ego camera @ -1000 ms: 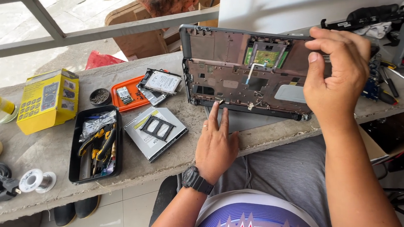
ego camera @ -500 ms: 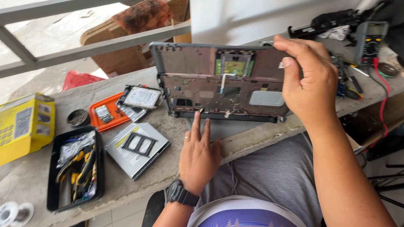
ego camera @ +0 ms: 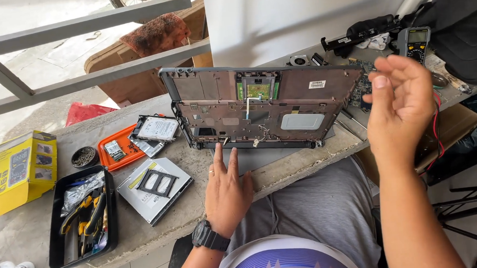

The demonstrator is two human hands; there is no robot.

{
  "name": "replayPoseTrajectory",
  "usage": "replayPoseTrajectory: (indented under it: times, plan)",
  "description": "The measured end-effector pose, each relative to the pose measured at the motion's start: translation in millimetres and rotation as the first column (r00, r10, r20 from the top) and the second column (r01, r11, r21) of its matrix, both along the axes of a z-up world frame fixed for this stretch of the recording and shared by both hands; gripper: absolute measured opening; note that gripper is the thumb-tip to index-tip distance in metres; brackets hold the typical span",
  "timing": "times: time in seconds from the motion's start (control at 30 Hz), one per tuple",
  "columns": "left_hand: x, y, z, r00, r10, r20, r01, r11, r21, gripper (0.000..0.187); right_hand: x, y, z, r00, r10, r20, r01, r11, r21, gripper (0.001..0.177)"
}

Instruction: The person removes the motherboard from a disassembled laptop, holds it up to view both sides, and then places it on the table. They then lift and rotate the laptop screen assembly to inspect the back and front.

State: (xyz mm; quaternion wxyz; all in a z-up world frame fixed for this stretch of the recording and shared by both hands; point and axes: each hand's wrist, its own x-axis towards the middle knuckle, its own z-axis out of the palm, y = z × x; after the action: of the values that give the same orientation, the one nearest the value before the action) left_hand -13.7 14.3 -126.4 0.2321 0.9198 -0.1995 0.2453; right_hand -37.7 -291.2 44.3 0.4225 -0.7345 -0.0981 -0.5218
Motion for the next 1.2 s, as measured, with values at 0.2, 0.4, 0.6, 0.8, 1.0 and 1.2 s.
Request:
replayPoseTrajectory:
  times: [0.2,0.4,0.6,0.8,1.0,1.2]
  plan:
    - [2,-1,4,0.998,-0.013,-0.064,0.012,1.000,-0.009,0.071,28,-9,-127,0.991,-0.038,-0.127,0.071,0.960,0.272,0.049]
    - [-6,-2,24,0.998,0.030,-0.046,-0.028,0.999,0.045,0.064,36,0,-234,0.918,-0.192,-0.347,0.229,0.971,0.068,0.039]
    - [1,-2,12,1.000,-0.009,-0.018,0.009,0.999,0.037,0.055,44,-6,-247,0.889,-0.325,-0.322,0.330,0.943,-0.040,0.029]
    - [-2,-2,13,0.999,-0.006,0.045,0.005,0.999,0.035,0.047,43,-4,-241,0.877,-0.340,-0.339,0.348,0.937,-0.038,0.025]
    - [-2,-3,14,1.000,0.018,0.015,-0.018,0.998,0.055,0.042,42,-4,-239,0.876,-0.351,-0.332,0.352,0.934,-0.058,0.023]
    - [-4,-2,21,1.000,0.009,0.005,-0.010,0.996,0.087,0.039,42,-4,-239,0.883,-0.355,-0.306,0.351,0.934,-0.072,0.021]
